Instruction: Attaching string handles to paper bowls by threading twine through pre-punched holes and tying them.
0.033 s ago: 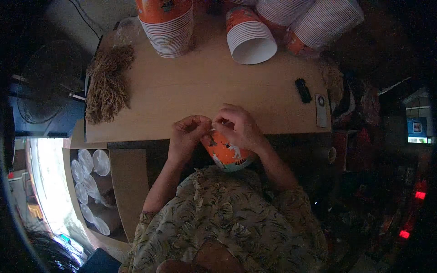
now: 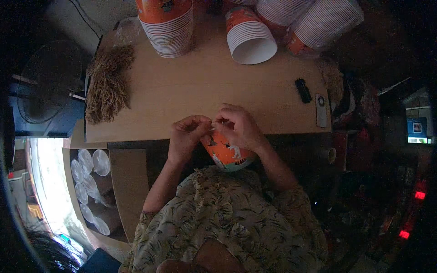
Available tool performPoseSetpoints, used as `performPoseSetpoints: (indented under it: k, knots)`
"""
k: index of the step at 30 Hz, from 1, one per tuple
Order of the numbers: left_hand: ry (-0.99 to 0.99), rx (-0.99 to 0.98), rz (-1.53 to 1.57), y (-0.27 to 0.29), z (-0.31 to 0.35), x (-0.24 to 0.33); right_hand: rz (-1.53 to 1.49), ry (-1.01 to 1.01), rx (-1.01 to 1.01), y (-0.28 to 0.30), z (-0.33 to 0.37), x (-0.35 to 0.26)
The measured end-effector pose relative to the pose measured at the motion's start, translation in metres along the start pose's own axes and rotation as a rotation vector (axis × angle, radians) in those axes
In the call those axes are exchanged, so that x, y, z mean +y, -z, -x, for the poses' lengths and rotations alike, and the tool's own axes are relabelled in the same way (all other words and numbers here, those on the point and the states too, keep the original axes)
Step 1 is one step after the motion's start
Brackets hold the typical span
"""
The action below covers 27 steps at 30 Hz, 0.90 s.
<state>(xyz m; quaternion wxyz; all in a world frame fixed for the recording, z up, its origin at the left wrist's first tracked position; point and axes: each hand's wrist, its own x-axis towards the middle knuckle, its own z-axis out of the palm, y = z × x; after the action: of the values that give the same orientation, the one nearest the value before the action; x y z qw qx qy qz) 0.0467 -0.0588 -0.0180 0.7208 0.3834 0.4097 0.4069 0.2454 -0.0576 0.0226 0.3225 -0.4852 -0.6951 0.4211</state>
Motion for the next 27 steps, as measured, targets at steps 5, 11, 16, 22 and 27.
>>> performPoseSetpoints:
  k: [5,11,16,22,27]
  knots:
    - [-0.029,-0.005,-0.085,-0.002,-0.002,0.003,-0.046,-0.017,0.031,-0.001,-0.002,0.003]
    - [-0.036,-0.053,-0.033,0.002,-0.001,-0.002,-0.006,-0.074,0.049,-0.001,-0.005,0.004]
    - [-0.088,-0.047,-0.079,-0.002,-0.001,-0.001,-0.030,-0.128,0.059,0.001,-0.006,-0.004]
    - [-0.114,-0.008,-0.041,-0.005,0.002,-0.002,-0.015,-0.132,0.097,-0.003,-0.004,0.004]
    - [-0.078,0.023,-0.011,-0.006,0.002,-0.001,0.028,-0.131,0.055,-0.001,-0.005,0.004]
